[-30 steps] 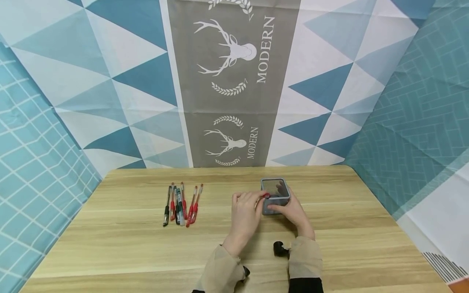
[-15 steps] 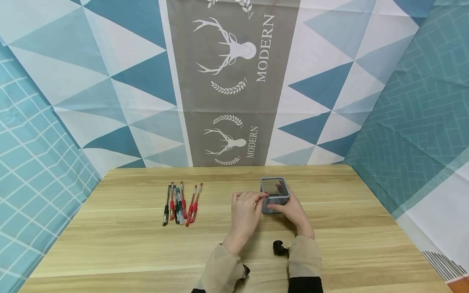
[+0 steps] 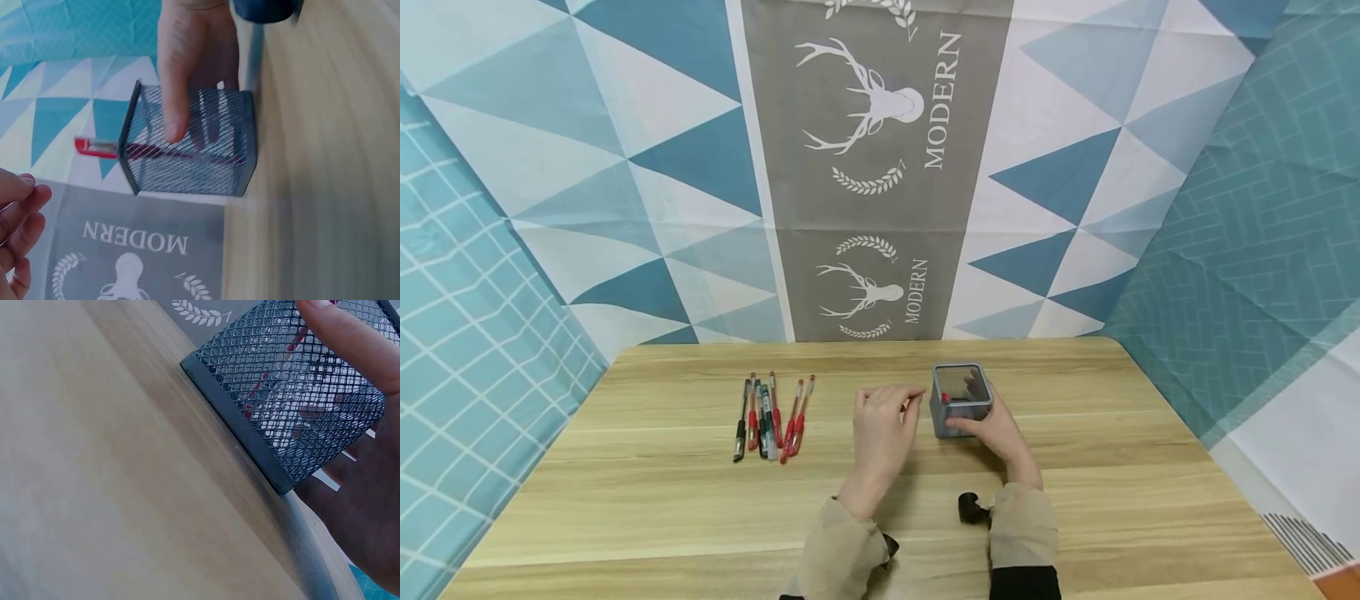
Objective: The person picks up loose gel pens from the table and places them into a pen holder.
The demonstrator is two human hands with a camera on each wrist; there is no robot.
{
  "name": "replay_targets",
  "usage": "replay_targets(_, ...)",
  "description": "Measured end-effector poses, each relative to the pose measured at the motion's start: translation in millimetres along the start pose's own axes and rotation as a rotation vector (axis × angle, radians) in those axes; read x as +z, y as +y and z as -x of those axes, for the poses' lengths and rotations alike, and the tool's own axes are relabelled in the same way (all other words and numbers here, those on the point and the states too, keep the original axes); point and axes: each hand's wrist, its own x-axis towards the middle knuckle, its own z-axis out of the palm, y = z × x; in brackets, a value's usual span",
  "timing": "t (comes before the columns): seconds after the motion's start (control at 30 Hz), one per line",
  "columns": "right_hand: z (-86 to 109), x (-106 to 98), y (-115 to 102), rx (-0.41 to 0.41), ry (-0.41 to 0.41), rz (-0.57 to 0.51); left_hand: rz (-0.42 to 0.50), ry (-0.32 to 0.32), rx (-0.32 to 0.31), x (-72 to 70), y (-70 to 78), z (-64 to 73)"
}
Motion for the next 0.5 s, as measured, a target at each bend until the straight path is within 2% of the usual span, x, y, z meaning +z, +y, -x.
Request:
replay_targets(0.3, -0.6, 0, 4, -0.002, -0.041, -0.022, 0.034, 0.068, -0.049, -17.4, -15.9, -7.4)
replay_targets(0.5, 4.7, -3, -22, 0.022, -0.07, 0.01, 0.051, 0.106, -0.075, -25.7, -23.7, -12.2)
